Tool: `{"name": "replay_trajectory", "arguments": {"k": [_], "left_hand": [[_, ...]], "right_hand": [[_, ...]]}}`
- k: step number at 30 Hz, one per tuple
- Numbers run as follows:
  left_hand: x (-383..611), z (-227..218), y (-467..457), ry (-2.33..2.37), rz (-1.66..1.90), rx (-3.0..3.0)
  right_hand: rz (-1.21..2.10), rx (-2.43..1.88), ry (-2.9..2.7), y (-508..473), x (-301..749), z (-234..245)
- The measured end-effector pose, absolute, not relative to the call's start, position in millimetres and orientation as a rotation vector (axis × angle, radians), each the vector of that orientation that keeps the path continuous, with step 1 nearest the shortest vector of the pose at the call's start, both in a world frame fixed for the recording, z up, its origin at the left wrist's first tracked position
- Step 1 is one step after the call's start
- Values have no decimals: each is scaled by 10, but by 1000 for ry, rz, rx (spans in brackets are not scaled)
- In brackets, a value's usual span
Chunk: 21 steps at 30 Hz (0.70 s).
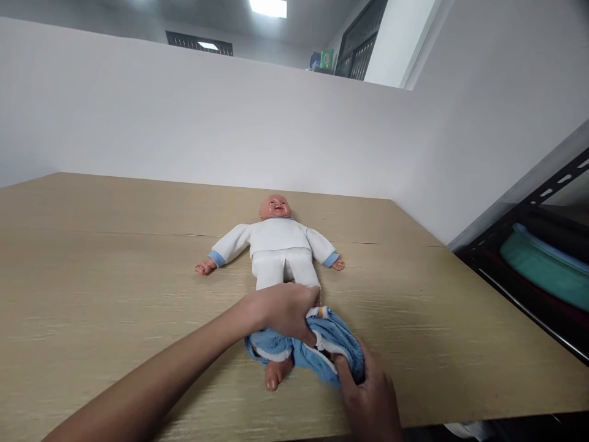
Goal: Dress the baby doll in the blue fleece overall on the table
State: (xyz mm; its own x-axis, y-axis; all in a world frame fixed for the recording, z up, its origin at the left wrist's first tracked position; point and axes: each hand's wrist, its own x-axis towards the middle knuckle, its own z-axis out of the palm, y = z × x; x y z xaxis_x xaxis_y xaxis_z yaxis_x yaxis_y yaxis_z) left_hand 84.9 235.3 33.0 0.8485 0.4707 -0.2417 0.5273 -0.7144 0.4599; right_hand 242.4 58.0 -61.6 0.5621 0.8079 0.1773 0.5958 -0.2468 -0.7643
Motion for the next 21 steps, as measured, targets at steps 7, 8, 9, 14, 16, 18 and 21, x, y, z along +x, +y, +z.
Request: {"name": "replay_trajectory", "arguments": {"k": [7,8,9,14,16,18,21], "left_hand": [[823,392,2197,872,-163,2572],[818,405,2179,894,-134,2595],[812,415,2162,922,-101,2620],[771,400,2109,1026,-93,2682],[740,356,2115,985,-112,2642],[695,299,2137,909,-52,2544],[609,229,2164,812,113,2337]], "right_hand": [[474,-1939,-1180,708,2485,-684],[520,-1930,-1181,730,2488,-674],[567,-1916,-1184,750,2491,-663],[726,-1856,-1151,815,2520,-631],[778,-1822,-1147,824,2530,-648],[812,-1797,-1095,829,2527,-678],[883,-1693,-992,835,2478,-702]]}}
